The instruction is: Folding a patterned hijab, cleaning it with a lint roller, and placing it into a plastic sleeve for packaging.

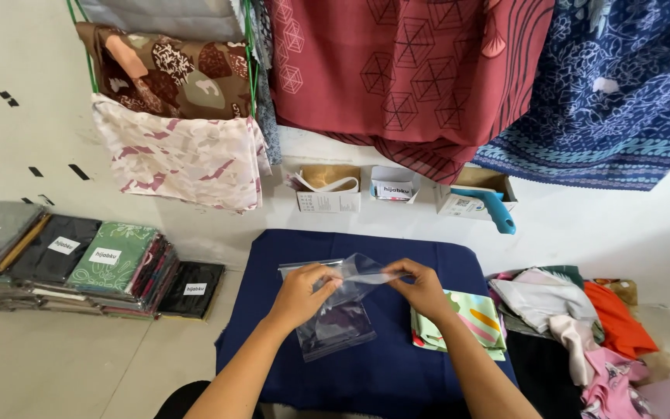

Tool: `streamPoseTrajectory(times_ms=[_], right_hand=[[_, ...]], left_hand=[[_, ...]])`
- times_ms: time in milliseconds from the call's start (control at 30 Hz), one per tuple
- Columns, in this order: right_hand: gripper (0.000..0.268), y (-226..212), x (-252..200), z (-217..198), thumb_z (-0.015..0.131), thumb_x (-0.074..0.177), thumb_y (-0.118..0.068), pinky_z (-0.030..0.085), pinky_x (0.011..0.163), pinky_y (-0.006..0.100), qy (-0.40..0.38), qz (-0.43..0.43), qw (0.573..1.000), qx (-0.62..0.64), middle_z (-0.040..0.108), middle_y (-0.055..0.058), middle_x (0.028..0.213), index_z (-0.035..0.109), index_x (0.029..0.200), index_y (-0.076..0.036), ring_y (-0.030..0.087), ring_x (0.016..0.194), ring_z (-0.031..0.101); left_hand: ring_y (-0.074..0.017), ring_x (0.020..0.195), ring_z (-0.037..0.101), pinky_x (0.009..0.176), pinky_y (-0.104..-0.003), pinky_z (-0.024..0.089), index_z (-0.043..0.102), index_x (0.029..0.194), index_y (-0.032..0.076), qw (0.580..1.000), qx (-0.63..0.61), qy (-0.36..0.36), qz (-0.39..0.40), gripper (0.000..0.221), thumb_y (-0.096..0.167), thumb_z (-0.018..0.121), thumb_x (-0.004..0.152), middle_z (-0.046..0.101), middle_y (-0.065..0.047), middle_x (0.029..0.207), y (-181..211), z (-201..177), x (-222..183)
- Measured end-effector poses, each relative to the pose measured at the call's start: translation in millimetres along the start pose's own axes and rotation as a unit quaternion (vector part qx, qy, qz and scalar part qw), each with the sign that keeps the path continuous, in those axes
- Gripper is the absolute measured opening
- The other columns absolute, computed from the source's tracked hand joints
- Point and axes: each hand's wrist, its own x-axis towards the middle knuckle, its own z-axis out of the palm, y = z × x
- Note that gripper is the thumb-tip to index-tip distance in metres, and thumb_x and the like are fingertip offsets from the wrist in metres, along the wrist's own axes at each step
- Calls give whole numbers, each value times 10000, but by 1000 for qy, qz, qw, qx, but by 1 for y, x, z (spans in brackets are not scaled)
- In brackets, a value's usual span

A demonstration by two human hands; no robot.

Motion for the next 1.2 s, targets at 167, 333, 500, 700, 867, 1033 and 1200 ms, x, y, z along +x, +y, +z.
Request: streamPoseTrajectory(times_ms=[167,333,500,700,867,1033,1200], right_hand=[[413,-9,-2,8,847,816,-17,580,888,331,11,79,986,147,759,92,1029,713,1204,-65,167,941,701],[558,28,4,10,793,858,27,587,901,373,-48,56,976,203,737,152,1062,604,1379,-42,211,963,698],[444,15,4,0,787,873,-100,605,925,288,-84,102,983,127,769,90,1060,652,1296,-82,145,993,718],[427,21,9,-10,780,885,-110,593,896,258,-80,121,984,102,768,77,1026,663,1294,-82,131,939,729],[421,20,14,-16,764,899,-133,598,884,263,-84,114,987,80,767,61,1030,663,1306,-103,127,936,739],[422,26,12,-21,761,906,-133,586,901,268,-101,112,987,62,760,43,1043,658,1315,-117,125,939,735],[437,34,14,-23,752,911,-169,601,892,289,-135,117,984,7,767,31,1062,657,1335,-133,130,959,745]], left_hand=[[-237,778,756,735,-342,597,802,922,173,996,-61,54,-40,64,188,791,861,764,-48,770,-8,0,8],[-216,763,752,724,-329,589,806,914,176,985,-66,137,-77,45,164,778,880,782,-47,786,-3,-47,53],[-141,914,691,806,-287,518,743,1077,129,971,28,237,4,287,388,681,968,761,-21,1008,51,-128,135],[-192,908,673,823,-335,523,723,1041,97,948,103,163,252,193,252,609,1051,718,-46,976,75,-136,203],[-237,991,646,906,-395,462,759,1022,163,969,158,33,188,164,281,652,980,739,-24,1037,26,-103,203],[-218,929,701,900,-375,510,778,958,151,981,129,-53,132,134,77,714,866,756,-20,1001,5,-86,191],[-140,1061,678,963,-331,443,753,957,221,993,24,-83,-82,231,429,752,857,766,75,1090,-4,-93,197]])
